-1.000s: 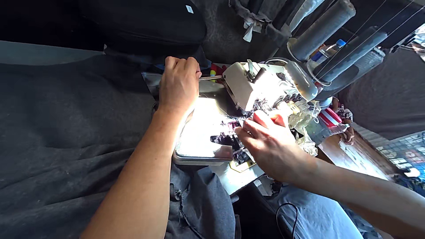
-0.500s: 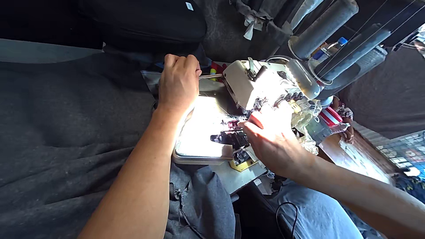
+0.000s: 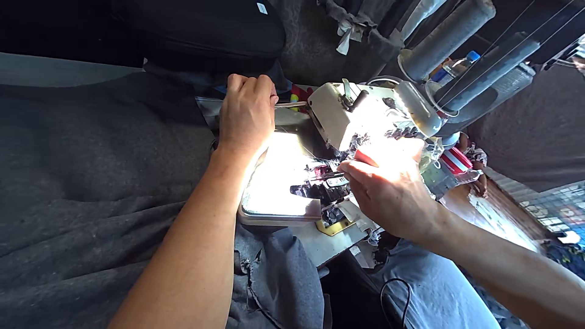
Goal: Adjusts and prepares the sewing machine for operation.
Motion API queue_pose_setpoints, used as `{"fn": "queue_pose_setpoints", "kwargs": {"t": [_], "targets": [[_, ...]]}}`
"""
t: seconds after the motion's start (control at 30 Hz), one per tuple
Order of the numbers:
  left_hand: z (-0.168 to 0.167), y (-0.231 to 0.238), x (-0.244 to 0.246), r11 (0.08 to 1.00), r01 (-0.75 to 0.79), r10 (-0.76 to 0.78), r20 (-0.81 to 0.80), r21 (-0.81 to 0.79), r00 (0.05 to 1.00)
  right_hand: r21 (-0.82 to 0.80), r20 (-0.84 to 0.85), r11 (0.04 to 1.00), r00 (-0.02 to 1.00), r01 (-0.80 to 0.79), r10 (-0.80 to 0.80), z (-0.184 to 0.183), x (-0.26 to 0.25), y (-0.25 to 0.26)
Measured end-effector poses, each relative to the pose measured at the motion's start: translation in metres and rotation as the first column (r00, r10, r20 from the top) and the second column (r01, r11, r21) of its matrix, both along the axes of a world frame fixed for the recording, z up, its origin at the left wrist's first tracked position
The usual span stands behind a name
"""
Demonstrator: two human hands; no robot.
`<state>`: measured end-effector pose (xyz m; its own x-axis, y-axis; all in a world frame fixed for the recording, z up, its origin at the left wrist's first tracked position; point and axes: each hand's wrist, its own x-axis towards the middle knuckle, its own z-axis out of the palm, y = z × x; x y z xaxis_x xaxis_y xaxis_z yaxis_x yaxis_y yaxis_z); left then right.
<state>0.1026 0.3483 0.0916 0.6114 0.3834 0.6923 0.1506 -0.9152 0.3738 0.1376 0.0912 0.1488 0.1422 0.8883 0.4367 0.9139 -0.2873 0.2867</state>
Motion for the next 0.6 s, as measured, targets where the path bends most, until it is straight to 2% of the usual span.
{"fn": "queue_pose_setpoints", "kwargs": {"t": [0.23,0.37,0.53,0.6], "targets": [[-0.001,0.001,0.000,1.000,0.017,-0.017,0.021,-0.009,1.000,-0.247,-0.066,0.969,0.998,0.001,-0.018,0.013,-0.012,0.017],[-0.001,0.001,0.001,1.000,0.019,-0.019,0.022,-0.009,1.000,-0.199,-0.007,0.978,0.998,-0.066,0.066,0.007,-0.006,0.021],[-0.001,0.002,0.001,1.000,0.022,-0.021,0.034,-0.016,0.999,-0.089,0.016,0.994,0.998,-0.065,0.067,0.009,-0.006,0.013],[-0.001,0.001,0.000,1.000,0.021,-0.020,0.023,-0.021,1.000,-0.093,0.027,0.994,0.998,-0.055,0.058,0.010,-0.009,0.012]]}}
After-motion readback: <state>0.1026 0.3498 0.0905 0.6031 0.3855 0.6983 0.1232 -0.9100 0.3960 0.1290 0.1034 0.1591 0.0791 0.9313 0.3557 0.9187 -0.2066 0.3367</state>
